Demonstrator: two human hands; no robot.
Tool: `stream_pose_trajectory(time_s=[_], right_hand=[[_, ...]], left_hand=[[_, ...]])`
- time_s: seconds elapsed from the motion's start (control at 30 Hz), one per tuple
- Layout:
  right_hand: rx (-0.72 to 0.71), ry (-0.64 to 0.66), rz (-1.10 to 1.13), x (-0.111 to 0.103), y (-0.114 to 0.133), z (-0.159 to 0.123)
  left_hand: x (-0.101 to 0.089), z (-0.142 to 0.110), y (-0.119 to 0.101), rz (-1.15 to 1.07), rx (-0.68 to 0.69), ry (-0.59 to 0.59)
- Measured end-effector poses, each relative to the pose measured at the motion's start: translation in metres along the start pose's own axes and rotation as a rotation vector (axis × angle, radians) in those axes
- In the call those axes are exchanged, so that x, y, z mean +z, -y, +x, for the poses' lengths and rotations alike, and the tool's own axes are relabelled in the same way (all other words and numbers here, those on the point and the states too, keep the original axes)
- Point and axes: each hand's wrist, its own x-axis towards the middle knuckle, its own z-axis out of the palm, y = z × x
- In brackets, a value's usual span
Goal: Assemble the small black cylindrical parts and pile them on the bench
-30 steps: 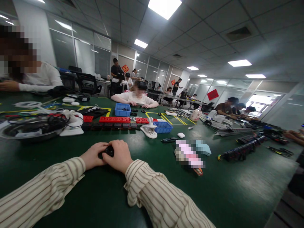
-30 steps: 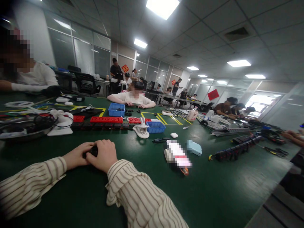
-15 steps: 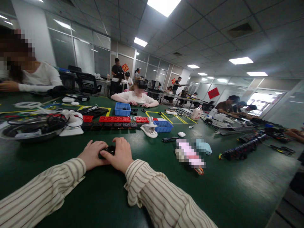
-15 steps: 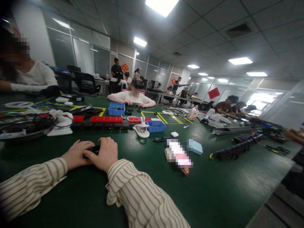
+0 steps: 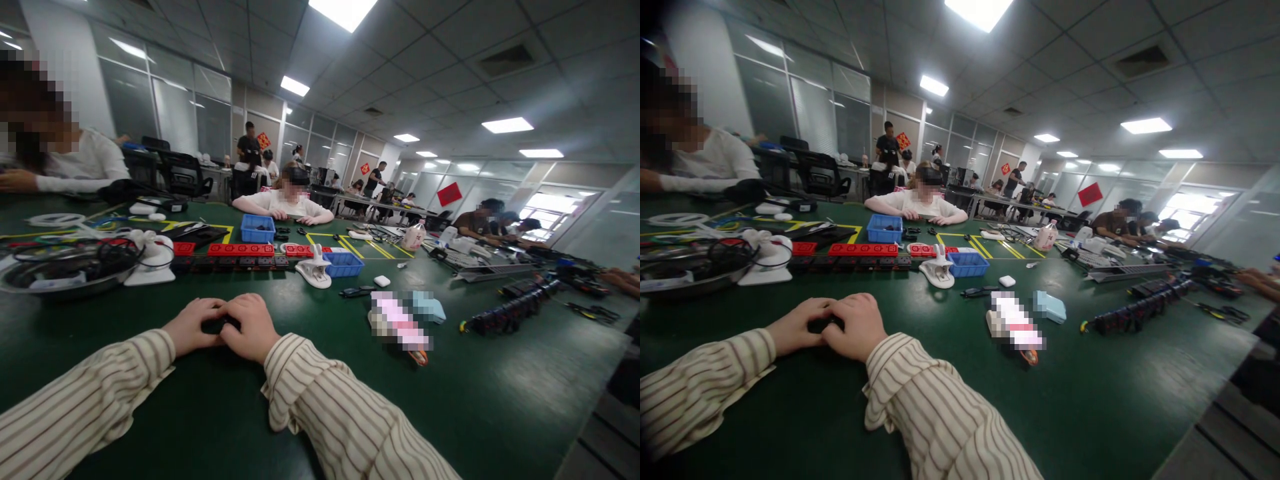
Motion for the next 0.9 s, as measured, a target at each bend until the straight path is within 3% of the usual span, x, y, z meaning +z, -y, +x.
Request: stream_pose_trajectory(time_s=[0.1,0.17,0.27,0.33,0.43,0.53,0.67,0.9], right_hand=[[0.037,-0.131,0.047,-0.002,0.001,-0.002],[0.119,-0.231,0.052,-0.005,0.001,-0.002],[0.220,-0.329,0.009,-0.014,0.002,0.001],[0.170,-0.319,-0.033,-0.022,0.004,0.005],[-0.022,-0.172,-0.100,-0.034,0.008,0.011],[-0.088,-0.071,-0.183,-0.039,0.008,0.015],[-0.122,-0.050,-0.243,-0.041,0.002,0.015],[-0.202,-0.017,-0.278,-0.037,-0.004,0.012]], left_hand=[[-0.005,0.000,0.002,-0.022,-0.040,-0.090],[-0.015,0.002,-0.001,-0.142,-0.069,-0.242],[-0.037,0.006,-0.022,-0.564,-0.206,-0.484],[-0.053,0.007,-0.045,-0.967,-0.304,-0.547],[-0.070,0.007,-0.082,-1.400,-0.415,-0.436],[-0.077,0.006,-0.101,-1.551,-0.508,-0.313],[-0.077,0.006,-0.098,-1.612,-0.601,-0.238],[-0.078,0.009,-0.089,-1.779,-0.760,-0.251]])
